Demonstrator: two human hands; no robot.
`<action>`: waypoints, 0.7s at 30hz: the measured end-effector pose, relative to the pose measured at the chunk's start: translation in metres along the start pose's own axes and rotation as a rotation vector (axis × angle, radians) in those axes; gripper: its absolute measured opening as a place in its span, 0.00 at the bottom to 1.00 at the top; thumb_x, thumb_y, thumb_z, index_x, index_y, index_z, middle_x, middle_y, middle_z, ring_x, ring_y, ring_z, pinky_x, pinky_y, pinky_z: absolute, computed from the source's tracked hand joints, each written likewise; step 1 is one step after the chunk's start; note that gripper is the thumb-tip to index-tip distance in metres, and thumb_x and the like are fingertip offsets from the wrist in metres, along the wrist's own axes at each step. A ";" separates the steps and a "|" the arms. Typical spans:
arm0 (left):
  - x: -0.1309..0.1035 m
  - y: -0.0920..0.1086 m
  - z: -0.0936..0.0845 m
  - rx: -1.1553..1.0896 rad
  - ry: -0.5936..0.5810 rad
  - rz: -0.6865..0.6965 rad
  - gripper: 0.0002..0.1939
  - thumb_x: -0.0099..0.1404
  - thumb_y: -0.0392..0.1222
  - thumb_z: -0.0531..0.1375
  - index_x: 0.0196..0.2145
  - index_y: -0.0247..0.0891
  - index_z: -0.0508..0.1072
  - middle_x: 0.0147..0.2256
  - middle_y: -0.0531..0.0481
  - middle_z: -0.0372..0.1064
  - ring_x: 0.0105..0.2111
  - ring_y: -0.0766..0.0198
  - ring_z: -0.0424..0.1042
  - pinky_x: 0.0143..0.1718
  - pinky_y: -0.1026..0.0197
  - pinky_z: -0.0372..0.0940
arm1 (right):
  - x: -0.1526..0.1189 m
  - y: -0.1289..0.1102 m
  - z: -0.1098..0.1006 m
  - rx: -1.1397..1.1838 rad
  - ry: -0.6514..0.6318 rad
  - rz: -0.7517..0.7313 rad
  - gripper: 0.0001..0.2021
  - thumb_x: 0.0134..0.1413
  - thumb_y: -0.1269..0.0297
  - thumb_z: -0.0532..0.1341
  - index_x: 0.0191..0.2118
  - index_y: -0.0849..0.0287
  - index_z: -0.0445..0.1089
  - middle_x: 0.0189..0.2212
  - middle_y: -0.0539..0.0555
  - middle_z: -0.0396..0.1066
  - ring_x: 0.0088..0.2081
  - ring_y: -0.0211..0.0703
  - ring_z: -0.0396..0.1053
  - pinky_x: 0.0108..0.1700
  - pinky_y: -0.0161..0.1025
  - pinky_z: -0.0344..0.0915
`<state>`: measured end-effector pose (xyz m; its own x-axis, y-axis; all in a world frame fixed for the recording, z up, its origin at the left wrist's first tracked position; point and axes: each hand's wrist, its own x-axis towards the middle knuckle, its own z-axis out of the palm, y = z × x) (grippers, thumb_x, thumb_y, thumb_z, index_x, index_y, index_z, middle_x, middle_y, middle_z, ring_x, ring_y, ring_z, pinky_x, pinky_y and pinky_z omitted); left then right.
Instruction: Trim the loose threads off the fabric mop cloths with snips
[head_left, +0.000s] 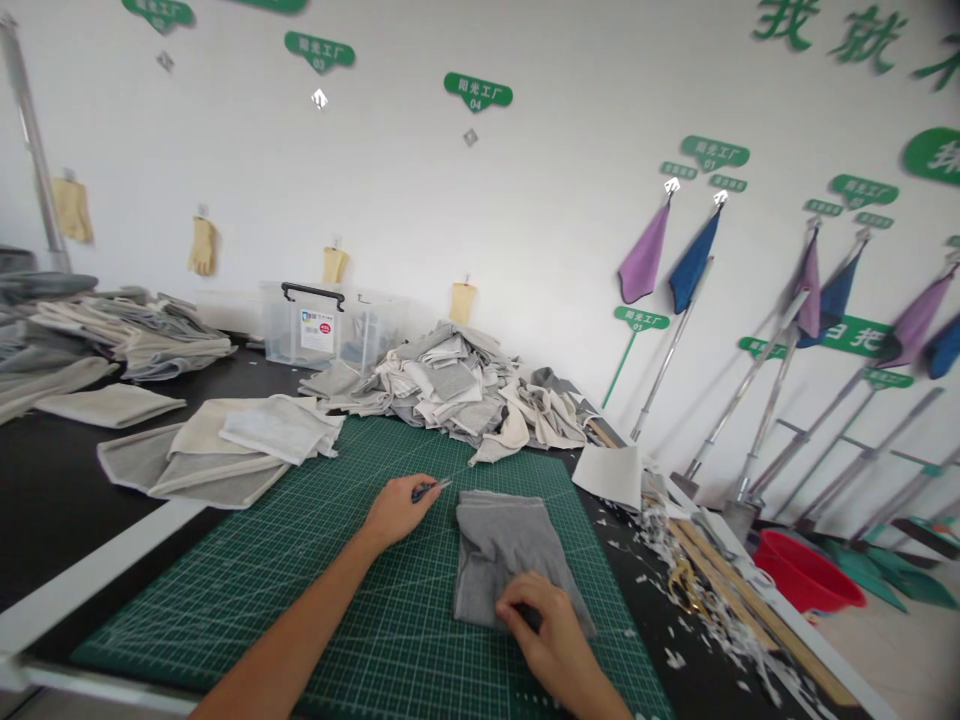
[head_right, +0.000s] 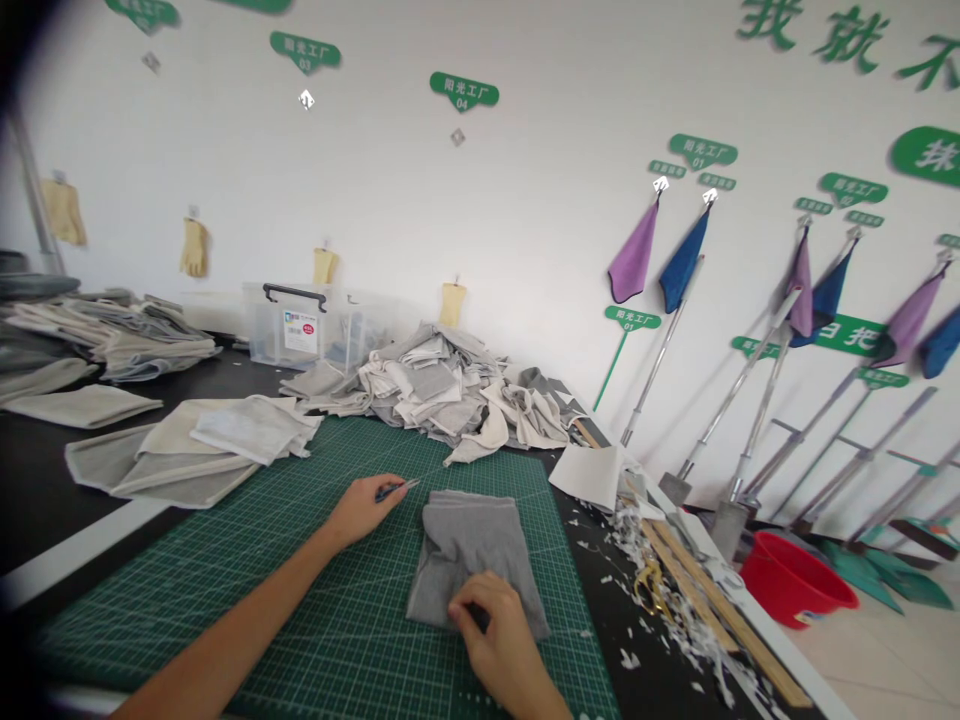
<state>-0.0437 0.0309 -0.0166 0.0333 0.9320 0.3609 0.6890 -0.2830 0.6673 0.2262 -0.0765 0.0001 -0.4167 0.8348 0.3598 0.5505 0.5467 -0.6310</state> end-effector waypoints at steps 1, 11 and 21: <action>0.000 0.001 0.000 0.001 -0.001 0.001 0.18 0.64 0.53 0.53 0.43 0.43 0.76 0.40 0.50 0.76 0.40 0.58 0.73 0.44 0.60 0.64 | 0.000 0.000 -0.001 0.015 0.015 0.002 0.11 0.59 0.63 0.57 0.27 0.58 0.71 0.27 0.52 0.72 0.33 0.41 0.68 0.41 0.38 0.62; 0.000 0.001 -0.001 0.024 0.007 0.000 0.19 0.64 0.54 0.53 0.43 0.43 0.77 0.39 0.50 0.76 0.39 0.58 0.73 0.43 0.61 0.64 | -0.023 0.017 -0.039 0.108 0.345 0.105 0.10 0.57 0.57 0.59 0.30 0.57 0.70 0.31 0.53 0.72 0.37 0.44 0.69 0.42 0.36 0.64; 0.001 -0.005 0.002 0.031 0.009 0.022 0.19 0.64 0.56 0.53 0.43 0.44 0.77 0.39 0.51 0.76 0.38 0.57 0.73 0.41 0.60 0.63 | -0.092 0.050 -0.102 -0.152 0.509 0.262 0.14 0.51 0.51 0.61 0.32 0.57 0.74 0.33 0.56 0.76 0.37 0.48 0.73 0.42 0.39 0.69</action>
<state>-0.0450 0.0340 -0.0207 0.0421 0.9236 0.3810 0.7106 -0.2958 0.6384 0.3661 -0.1194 0.0051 0.1262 0.8488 0.5134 0.7013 0.2897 -0.6513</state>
